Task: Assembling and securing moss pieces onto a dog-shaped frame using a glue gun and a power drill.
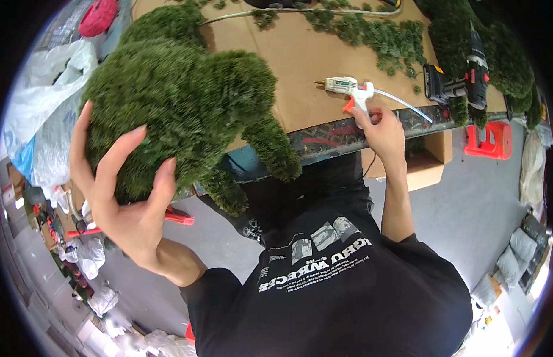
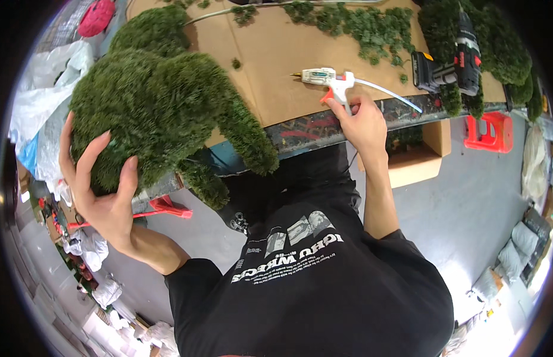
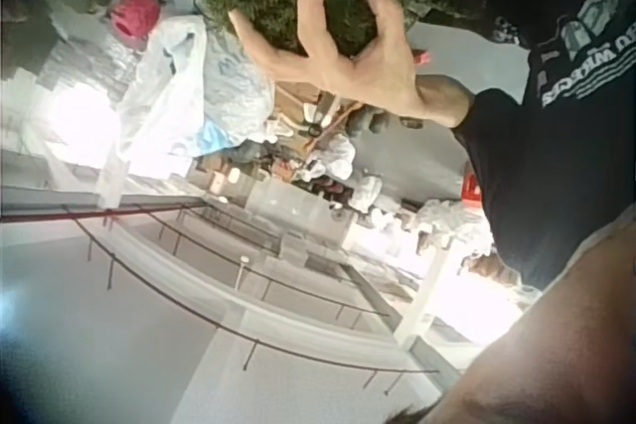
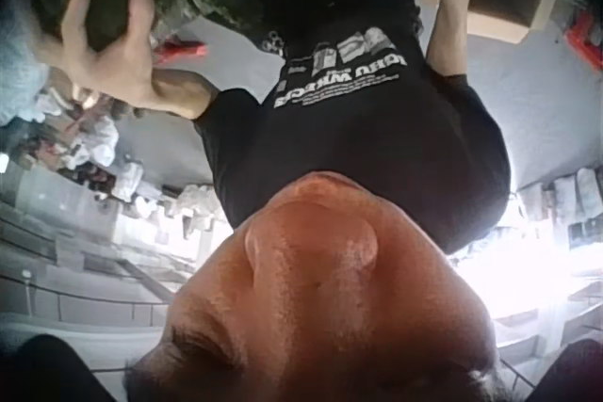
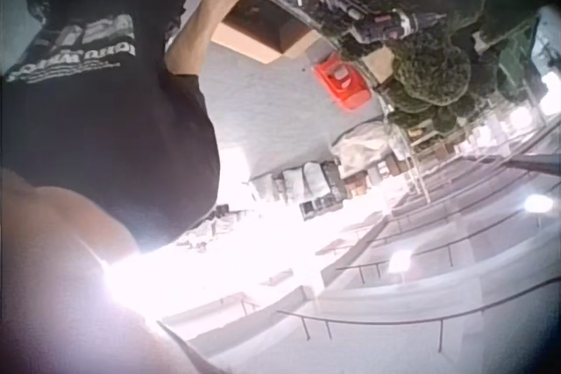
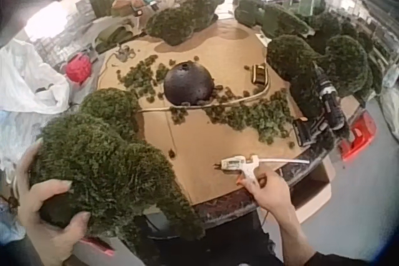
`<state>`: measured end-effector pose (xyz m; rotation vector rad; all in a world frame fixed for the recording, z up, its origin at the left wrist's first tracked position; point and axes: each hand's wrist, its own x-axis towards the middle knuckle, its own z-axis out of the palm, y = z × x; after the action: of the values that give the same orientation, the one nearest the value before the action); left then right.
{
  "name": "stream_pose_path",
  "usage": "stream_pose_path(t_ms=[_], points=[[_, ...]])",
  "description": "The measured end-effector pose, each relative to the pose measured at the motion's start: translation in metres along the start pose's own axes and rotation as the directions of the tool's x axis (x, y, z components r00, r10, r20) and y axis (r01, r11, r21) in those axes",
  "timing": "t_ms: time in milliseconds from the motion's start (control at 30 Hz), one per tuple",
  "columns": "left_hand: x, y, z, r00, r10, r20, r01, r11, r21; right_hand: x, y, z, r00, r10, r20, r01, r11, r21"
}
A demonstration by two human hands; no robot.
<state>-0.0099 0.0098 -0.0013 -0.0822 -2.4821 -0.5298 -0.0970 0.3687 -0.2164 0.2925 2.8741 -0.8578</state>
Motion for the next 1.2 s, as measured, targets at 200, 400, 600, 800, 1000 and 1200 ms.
stream_pose_path(t_ms=[200,400,600,800,1000,1200], points=[[-0.001,-0.003,0.001,0.994,0.101,0.044,-0.102,0.995,0.018,0.035,0.032,0.02,0.993,0.032,0.116,-0.038,0.998,0.054],[-0.002,-0.006,-0.008,0.994,0.108,0.031,-0.109,0.993,0.051,0.023,0.026,0.015,0.904,-0.01,0.427,-0.294,0.711,0.638],[0.0,-0.007,-0.007,0.994,0.102,0.028,-0.103,0.994,0.041,-0.005,0.005,-0.005,0.895,-0.294,0.335,-0.324,0.087,0.942],[-0.003,-0.009,-0.007,0.996,0.094,0.012,-0.094,0.995,0.028,-0.026,-0.083,-0.053,0.638,-0.77,0.004,-0.186,-0.149,0.971],[-0.004,-0.008,-0.007,0.996,0.082,0.041,-0.084,0.996,0.04,-0.079,-0.137,-0.068,0.708,-0.697,0.116,0.068,0.231,0.971],[-0.004,-0.008,-0.009,0.995,0.095,0.042,-0.097,0.994,0.043,-0.074,-0.161,-0.068,0.414,-0.91,-0.02,0.673,0.291,0.68]])
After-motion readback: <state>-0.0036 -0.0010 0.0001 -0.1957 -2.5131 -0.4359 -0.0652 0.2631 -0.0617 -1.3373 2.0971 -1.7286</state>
